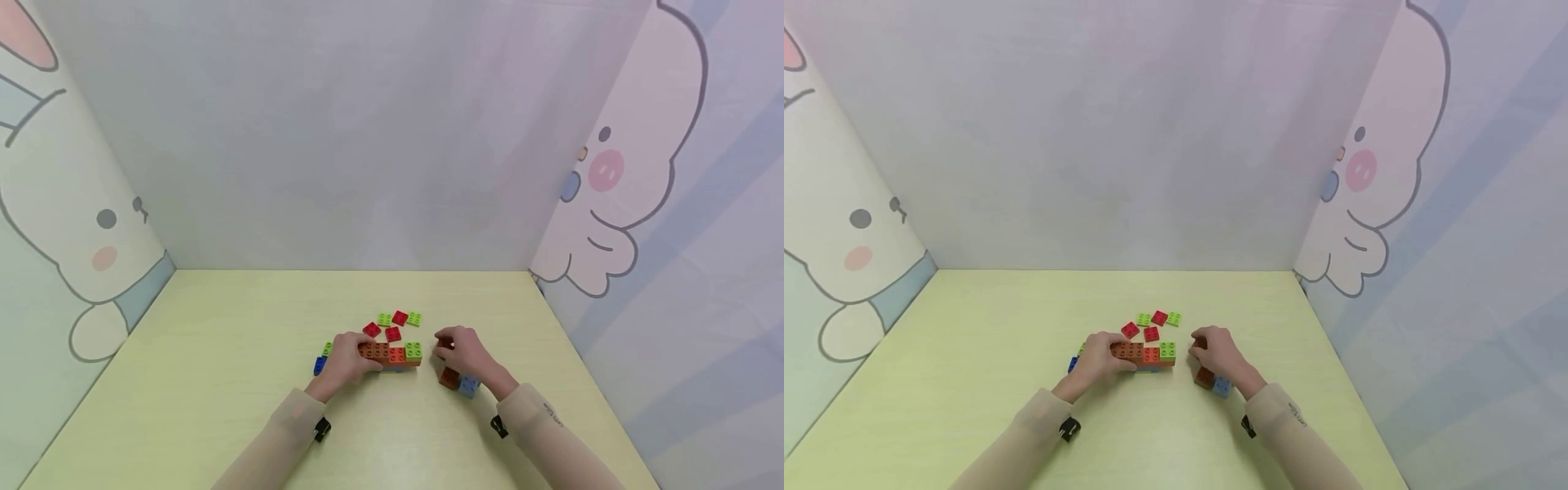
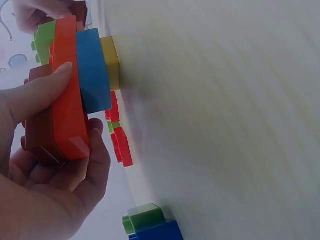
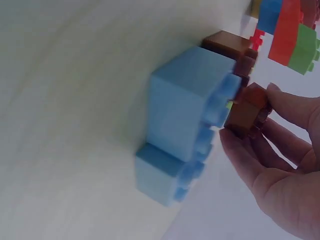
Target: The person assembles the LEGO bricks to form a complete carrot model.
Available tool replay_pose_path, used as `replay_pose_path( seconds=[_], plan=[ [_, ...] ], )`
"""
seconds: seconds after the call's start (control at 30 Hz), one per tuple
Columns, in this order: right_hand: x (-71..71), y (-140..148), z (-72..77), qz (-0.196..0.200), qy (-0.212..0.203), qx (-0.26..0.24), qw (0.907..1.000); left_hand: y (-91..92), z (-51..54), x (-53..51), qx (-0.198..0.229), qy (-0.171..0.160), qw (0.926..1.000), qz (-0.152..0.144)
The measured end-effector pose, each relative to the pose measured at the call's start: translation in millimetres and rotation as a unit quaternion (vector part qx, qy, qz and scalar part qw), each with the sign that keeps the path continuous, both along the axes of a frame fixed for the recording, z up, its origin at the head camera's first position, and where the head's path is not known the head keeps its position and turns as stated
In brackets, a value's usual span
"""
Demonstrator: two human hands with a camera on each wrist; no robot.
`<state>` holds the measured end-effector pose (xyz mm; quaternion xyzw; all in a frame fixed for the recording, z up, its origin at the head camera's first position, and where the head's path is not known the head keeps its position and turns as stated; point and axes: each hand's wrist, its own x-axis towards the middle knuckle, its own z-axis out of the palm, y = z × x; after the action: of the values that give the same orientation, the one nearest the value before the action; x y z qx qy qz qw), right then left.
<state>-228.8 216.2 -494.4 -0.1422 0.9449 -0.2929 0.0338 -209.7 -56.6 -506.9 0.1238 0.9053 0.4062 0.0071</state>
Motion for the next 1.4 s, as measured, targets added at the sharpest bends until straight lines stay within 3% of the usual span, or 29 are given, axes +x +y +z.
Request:
replay_pose_path(
  seconds=[0.57, 0.83, 1.4],
  plan=[
    [5.1, -37.6, 49.4, 0.059, 0.025, -0.054, 0.9965, 0.2, 2.5, 0.4, 0.002, -0.017, 0.9998, 0.008],
    [5.7, -57.9, 52.1, 0.107, 0.026, -0.061, 0.9921, -1.1, 0.3, -1.6, 0.003, -0.014, 0.9999, 0.006],
    [4.8, -74.4, 48.2, 0.138, -0.004, -0.049, 0.9893, -1.3, -0.4, -3.1, 0.002, 0.007, 1.0, -0.007]
  ],
)
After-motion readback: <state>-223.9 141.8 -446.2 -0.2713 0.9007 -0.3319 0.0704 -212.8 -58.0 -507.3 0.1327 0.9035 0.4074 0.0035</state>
